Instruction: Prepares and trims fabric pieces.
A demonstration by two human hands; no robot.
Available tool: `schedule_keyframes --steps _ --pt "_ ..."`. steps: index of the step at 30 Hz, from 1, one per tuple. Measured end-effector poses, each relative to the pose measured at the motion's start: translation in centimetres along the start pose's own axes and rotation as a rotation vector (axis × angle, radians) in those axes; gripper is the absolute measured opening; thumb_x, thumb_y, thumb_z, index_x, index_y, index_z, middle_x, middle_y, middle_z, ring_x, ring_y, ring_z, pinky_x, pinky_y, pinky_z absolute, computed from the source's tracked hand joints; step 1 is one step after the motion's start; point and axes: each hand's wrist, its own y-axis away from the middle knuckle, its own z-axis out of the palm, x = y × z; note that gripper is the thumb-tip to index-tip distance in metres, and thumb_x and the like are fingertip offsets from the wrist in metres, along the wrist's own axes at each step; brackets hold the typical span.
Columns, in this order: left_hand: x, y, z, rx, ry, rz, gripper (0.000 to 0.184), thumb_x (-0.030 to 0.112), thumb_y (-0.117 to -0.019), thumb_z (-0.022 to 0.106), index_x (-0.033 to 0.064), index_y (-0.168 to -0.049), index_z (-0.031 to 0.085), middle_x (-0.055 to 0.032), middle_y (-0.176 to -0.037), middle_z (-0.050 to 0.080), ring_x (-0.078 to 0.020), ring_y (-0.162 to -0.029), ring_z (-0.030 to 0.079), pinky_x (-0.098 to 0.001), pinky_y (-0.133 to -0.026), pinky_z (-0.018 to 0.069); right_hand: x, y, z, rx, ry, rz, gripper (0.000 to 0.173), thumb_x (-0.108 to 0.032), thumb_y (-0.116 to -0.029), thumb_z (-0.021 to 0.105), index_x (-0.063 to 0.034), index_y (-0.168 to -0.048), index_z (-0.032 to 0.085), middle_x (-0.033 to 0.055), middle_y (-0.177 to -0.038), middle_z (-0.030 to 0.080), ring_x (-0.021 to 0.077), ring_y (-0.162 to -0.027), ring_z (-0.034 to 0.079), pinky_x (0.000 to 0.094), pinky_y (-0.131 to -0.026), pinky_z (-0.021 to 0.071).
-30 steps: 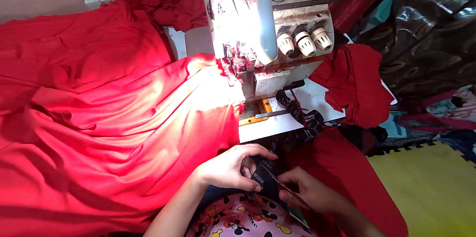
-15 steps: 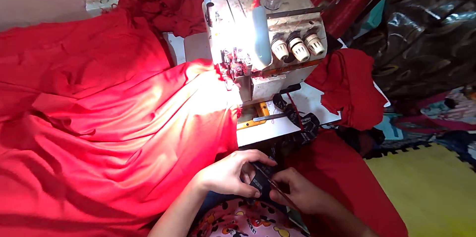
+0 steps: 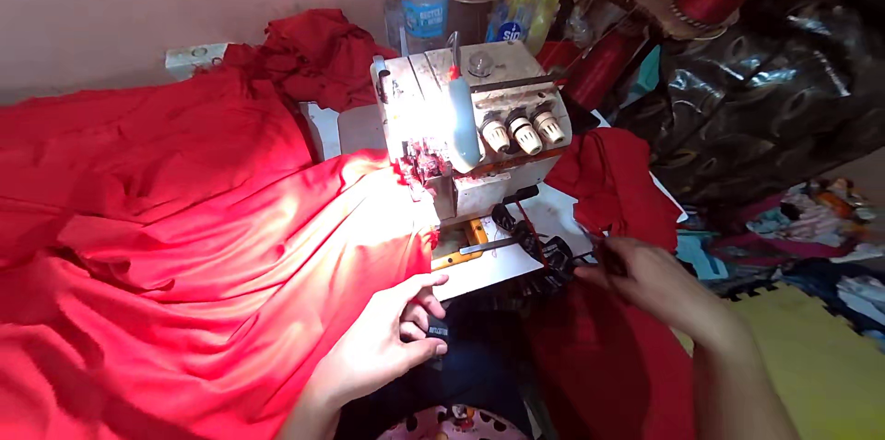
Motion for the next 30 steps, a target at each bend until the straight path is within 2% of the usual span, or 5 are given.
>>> schedule_keyframes --steps 11,18,21,26,30 --pt "1.7 -0.5 1.1 0.489 -0.001 0.116 0.061 0.006 -0.0737 0.082 -0.0093 -0.126 0.054 -0.0046 -0.110 0.070 -0.0015 -0.079 0.071 -0.0189 -0.068 0.0618 -1.1 -8.8 -0.8 -0.297 0.180 0.041 0.048 -0.026 -0.0888 0.081 0.0118 -0.114 0.064 0.0330 -0.105 0.066 0.0511 -0.105 0.063 0.0667 -0.095 0.0452" --pt "1.8 -0.7 1.3 0.605 -0.156 0.134 0.059 0.013 -0.0764 0.082 -0.0153 -0.121 0.055 -0.0083 -0.097 0.074 -0.0011 -0.071 0.071 -0.0178 -0.066 0.0600 -1.0 -7.9 0.7 -0.084 0.138 0.028 0.028 -0.019 -0.0974 0.069 0.0052 -0.113 0.070 0.0303 -0.114 0.068 0.0505 -0.113 0.062 0.0686 -0.094 0.0453" --pt "1.8 -0.7 1.5 0.641 -0.174 0.123 0.057 0.014 -0.0761 0.082 -0.0139 -0.119 0.057 -0.0021 -0.082 0.073 0.0025 -0.064 0.067 -0.0148 -0.063 0.0567 -1.6 -5.5 2.5 0.293 0.028 -0.197 0.020 -0.010 -0.0934 0.069 0.0059 -0.105 0.073 0.0300 -0.108 0.068 0.0520 -0.106 0.064 0.0689 -0.082 0.0499" --pt "1.4 -1.6 2.8 0.683 0.001 0.271 0.047 0.008 -0.0766 0.082 -0.0037 -0.114 0.058 0.0042 -0.098 0.073 0.0063 -0.079 0.067 -0.0121 -0.068 0.0568 -8.4 -1.4 8.4 0.351 -0.596 -0.741 0.027 -0.033 -0.0971 0.065 -0.0060 -0.100 0.069 0.0037 -0.093 0.069 0.0005 -0.081 0.062 0.0137 -0.068 0.0511" --pt "1.5 -1.9 3.8 0.687 0.142 0.295 0.045 0.003 -0.0765 0.081 -0.0003 -0.113 0.056 0.0048 -0.102 0.072 0.0024 -0.085 0.070 -0.0152 -0.071 0.0595 -12.3 -1.0 11.9 0.345 -0.904 -0.823 0.017 -0.023 -0.0945 0.071 -0.0093 -0.102 0.066 0.0004 -0.096 0.068 -0.0016 -0.085 0.062 0.0110 -0.071 0.0514"
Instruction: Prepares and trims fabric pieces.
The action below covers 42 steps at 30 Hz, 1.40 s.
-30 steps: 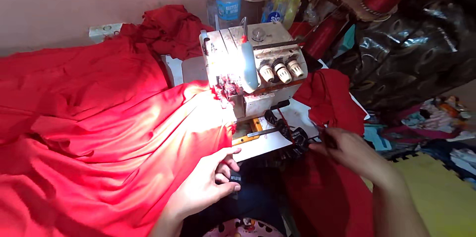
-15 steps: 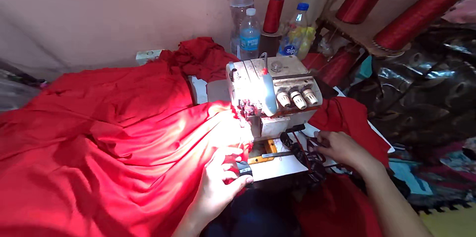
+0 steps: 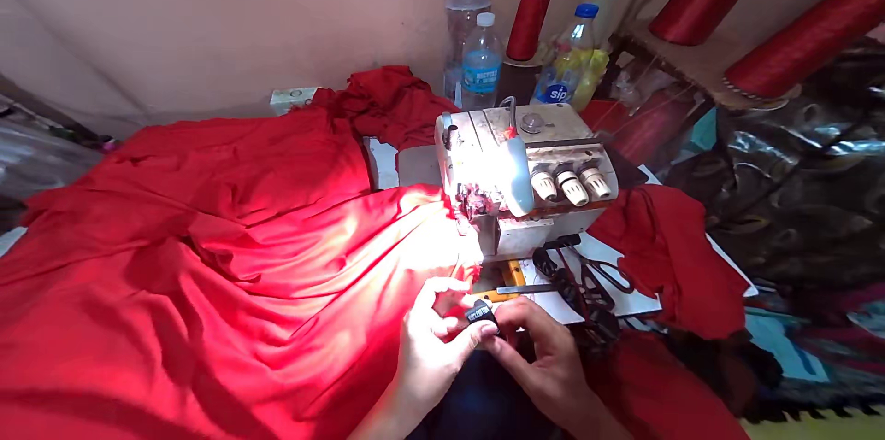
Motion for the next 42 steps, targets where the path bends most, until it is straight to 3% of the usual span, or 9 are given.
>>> schedule_keyframes --steps 3,7,16,24,29,33,36,39,42 --pt "-0.6 0.3 -0.3 -0.004 0.057 0.028 0.039 0.007 -0.0819 0.080 0.0060 -0.114 0.057 0.0060 -0.105 0.072 -0.0018 -0.093 0.071 -0.0197 -0.079 0.0614 0.1 -0.5 0.4 0.035 -0.057 0.015 0.008 -0.016 -0.0942 0.069 -0.0106 -0.098 0.065 -0.0017 -0.098 0.067 -0.0020 -0.087 0.062 0.0110 -0.073 0.0523" --pt "-1.2 0.6 -0.7 -0.012 0.000 0.058 0.033 0.014 -0.0857 0.078 0.0045 -0.113 0.061 0.0055 -0.103 0.073 0.0003 -0.090 0.069 -0.0174 -0.080 0.0595 -0.1 -0.8 0.1 -0.006 -0.039 0.005 0.009 -0.018 -0.0954 0.067 -0.0102 -0.100 0.067 -0.0009 -0.104 0.064 -0.0036 -0.088 0.059 0.0093 -0.075 0.0507" --pt "-0.4 0.9 -0.6 0.048 0.167 -0.096 0.030 0.000 -0.0855 0.072 0.0060 -0.111 0.058 0.0037 -0.098 0.075 -0.0037 -0.087 0.072 -0.0199 -0.077 0.0598 -0.7 -0.9 0.2 -0.004 -0.195 0.126 0.023 -0.024 -0.0959 0.068 -0.0111 -0.115 0.065 -0.0033 -0.111 0.066 -0.0028 -0.090 0.063 0.0139 -0.076 0.0557" --pt "-0.9 1.2 -0.8 0.027 0.022 -0.012 0.021 0.009 -0.0888 0.069 0.0053 -0.108 0.063 0.0046 -0.098 0.074 -0.0008 -0.088 0.070 -0.0174 -0.076 0.0582 -0.9 -1.1 0.7 0.039 -0.181 0.159 0.006 -0.015 -0.0923 0.069 -0.0100 -0.090 0.069 -0.0042 -0.093 0.069 -0.0036 -0.085 0.064 0.0113 -0.072 0.0543" --pt "-1.4 0.7 -2.7 -0.246 0.036 -0.041 0.034 0.036 -0.0957 0.069 0.0027 -0.100 0.070 0.0001 -0.109 0.069 0.0011 -0.099 0.065 -0.0171 -0.084 0.0564 -0.8 -1.1 0.0 -0.057 -0.250 0.208 0.010 -0.017 -0.0915 0.072 -0.0096 -0.086 0.067 -0.0060 -0.086 0.067 -0.0046 -0.081 0.063 0.0116 -0.072 0.0538" --pt "-1.1 0.6 -2.6 -0.285 0.154 -0.136 0.018 0.026 -0.0926 0.074 0.0079 -0.088 0.072 0.0061 -0.095 0.071 0.0037 -0.086 0.065 -0.0146 -0.076 0.0550 -1.2 -1.0 0.1 -0.083 -0.401 0.284 0.015 -0.022 -0.0983 0.064 -0.0138 -0.086 0.068 -0.0118 -0.084 0.066 -0.0086 -0.076 0.060 0.0093 -0.067 0.0505" --pt "-1.0 0.9 -2.1 -0.200 0.157 -0.167 0.013 0.020 -0.0930 0.072 0.0089 -0.086 0.073 0.0065 -0.091 0.071 0.0029 -0.083 0.065 -0.0151 -0.074 0.0545 -1.1 -0.6 0.1 -0.103 -0.528 0.354 0.024 -0.035 -0.1042 0.056 -0.0192 -0.093 0.071 -0.0126 -0.085 0.069 -0.0061 -0.074 0.063 0.0125 -0.066 0.0528" --pt "-1.1 1.1 -1.6 -0.102 0.079 -0.137 0.012 0.017 -0.0922 0.071 0.0077 -0.085 0.073 0.0050 -0.089 0.071 0.0024 -0.081 0.064 -0.0147 -0.072 0.0541 -1.1 -0.2 0.2 -0.105 -0.454 0.321 0.021 -0.037 -0.0999 0.063 -0.0170 -0.097 0.070 -0.0114 -0.090 0.069 -0.0064 -0.077 0.063 0.0125 -0.067 0.0540" --pt "-1.2 1.3 -1.1 -0.054 0.020 -0.100 0.012 0.015 -0.0912 0.070 0.0066 -0.083 0.072 0.0035 -0.090 0.071 0.0012 -0.082 0.066 -0.0151 -0.074 0.0551 -1.5 -0.1 0.5 -0.043 -0.279 0.265 0.014 -0.023 -0.0947 0.069 -0.0089 -0.090 0.069 -0.0060 -0.087 0.068 -0.0050 -0.078 0.064 0.0126 -0.069 0.0553"
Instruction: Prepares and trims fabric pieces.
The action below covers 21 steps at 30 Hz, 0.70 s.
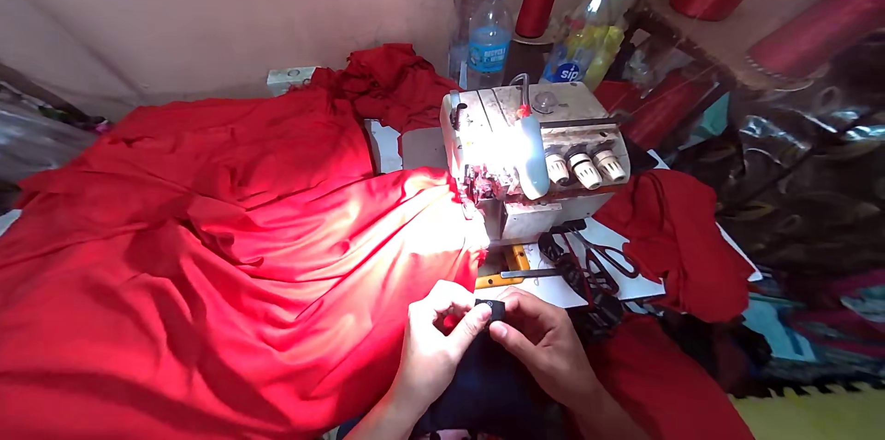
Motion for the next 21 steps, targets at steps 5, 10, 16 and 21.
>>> schedule_keyframes --steps 5,10,16,21 --pt "0.01 0.12 0.45 0.013 -0.003 -0.010 0.011 0.015 -0.0907 0.071 0.0066 -0.083 0.072 0.0036 -0.087 0.070 0.0013 -0.079 0.065 -0.0146 -0.071 0.0545 -0.23 0.04 0.00 0.039 0.026 0.011 0.009 -0.014 -0.0937 0.066 -0.0070 -0.088 0.068 -0.0056 -0.083 0.065 -0.0056 -0.072 0.061 0.0108 -0.065 0.0531" --pt "-0.19 0.18 0.23 -0.031 0.033 -0.001 0.018 0.024 -0.0924 0.071 0.0077 -0.085 0.071 0.0046 -0.088 0.070 0.0019 -0.080 0.064 -0.0149 -0.072 0.0539 -0.35 0.14 -0.11 0.033 0.043 -0.002 0.012 -0.014 -0.0939 0.065 -0.0064 -0.086 0.067 -0.0055 -0.080 0.064 -0.0059 -0.072 0.061 0.0102 -0.065 0.0527" --pt "0.06 0.17 0.18 -0.038 0.041 -0.017 0.012 0.016 -0.0909 0.070 0.0068 -0.084 0.072 0.0044 -0.087 0.070 0.0018 -0.079 0.064 -0.0145 -0.071 0.0537 -0.39 0.11 -0.30 0.012 0.059 -0.030 0.017 -0.016 -0.0961 0.064 -0.0055 -0.084 0.067 -0.0046 -0.079 0.065 -0.0055 -0.074 0.061 0.0101 -0.067 0.0521" --pt "0.08 0.29 0.42 -0.018 0.061 -0.028 0.011 0.016 -0.0897 0.071 0.0084 -0.082 0.072 0.0056 -0.083 0.069 0.0020 -0.077 0.064 -0.0146 -0.069 0.0529 -0.33 0.21 -0.29 0.019 0.057 -0.041 0.017 -0.015 -0.0967 0.062 -0.0051 -0.084 0.067 -0.0040 -0.079 0.064 -0.0047 -0.074 0.062 0.0106 -0.067 0.0525"
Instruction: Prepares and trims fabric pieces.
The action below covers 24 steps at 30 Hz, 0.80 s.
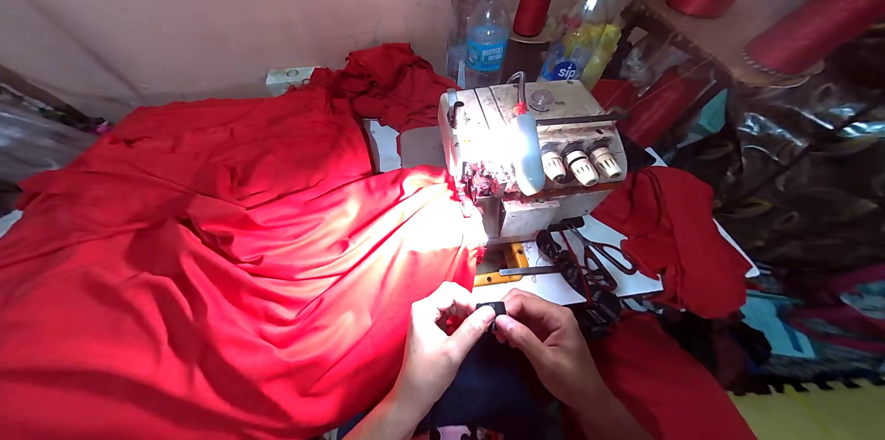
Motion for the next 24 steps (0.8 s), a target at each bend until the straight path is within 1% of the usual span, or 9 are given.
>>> schedule_keyframes --steps 15,17,19,21,24 --pt "-0.1 0.2 0.1 -0.002 0.000 0.011 0.011 0.016 -0.0890 0.073 0.0088 -0.082 0.071 0.0052 -0.084 0.069 0.0016 -0.077 0.064 -0.0147 -0.068 0.0533 0.1 0.1 -0.3 -0.012 0.020 -0.023 0.019 -0.017 -0.0969 0.062 -0.0048 -0.084 0.067 -0.0033 -0.079 0.064 -0.0048 -0.075 0.062 0.0106 -0.068 0.0523" --pt "-0.1 -0.1 -0.5 -0.064 0.000 0.029 0.016 0.023 -0.0926 0.069 0.0083 -0.086 0.071 0.0058 -0.086 0.069 0.0020 -0.079 0.063 -0.0152 -0.070 0.0532 0.0 0.1 -0.4 -0.038 0.032 -0.037 0.019 -0.017 -0.0976 0.062 -0.0043 -0.084 0.066 -0.0023 -0.080 0.064 -0.0048 -0.076 0.061 0.0103 -0.069 0.0520" --pt "0.1 -0.6 -1.5 -0.155 -0.014 0.054 0.025 0.031 -0.0963 0.064 0.0079 -0.091 0.072 0.0055 -0.092 0.069 0.0018 -0.087 0.064 -0.0161 -0.077 0.0526 -0.2 0.1 -0.7 -0.067 0.043 -0.049 0.020 -0.018 -0.0979 0.062 -0.0039 -0.085 0.066 -0.0011 -0.082 0.066 -0.0042 -0.078 0.062 0.0108 -0.070 0.0527" --pt "0.9 -1.4 -2.2 -0.235 -0.073 0.085 0.026 0.032 -0.0964 0.064 0.0072 -0.089 0.071 0.0055 -0.093 0.069 0.0035 -0.091 0.062 -0.0145 -0.080 0.0507 -0.3 0.1 -0.8 -0.085 0.051 -0.058 0.019 -0.019 -0.0977 0.062 -0.0042 -0.085 0.066 -0.0003 -0.083 0.066 -0.0033 -0.080 0.063 0.0114 -0.072 0.0528" --pt "2.1 -2.3 -2.7 -0.331 -0.173 0.094 0.021 0.025 -0.0934 0.067 0.0057 -0.086 0.070 0.0045 -0.091 0.068 0.0038 -0.093 0.062 -0.0142 -0.084 0.0505 -0.4 0.0 -0.9 -0.105 0.051 -0.075 0.020 -0.018 -0.0980 0.062 -0.0042 -0.085 0.065 0.0002 -0.082 0.065 -0.0029 -0.080 0.062 0.0113 -0.071 0.0520"
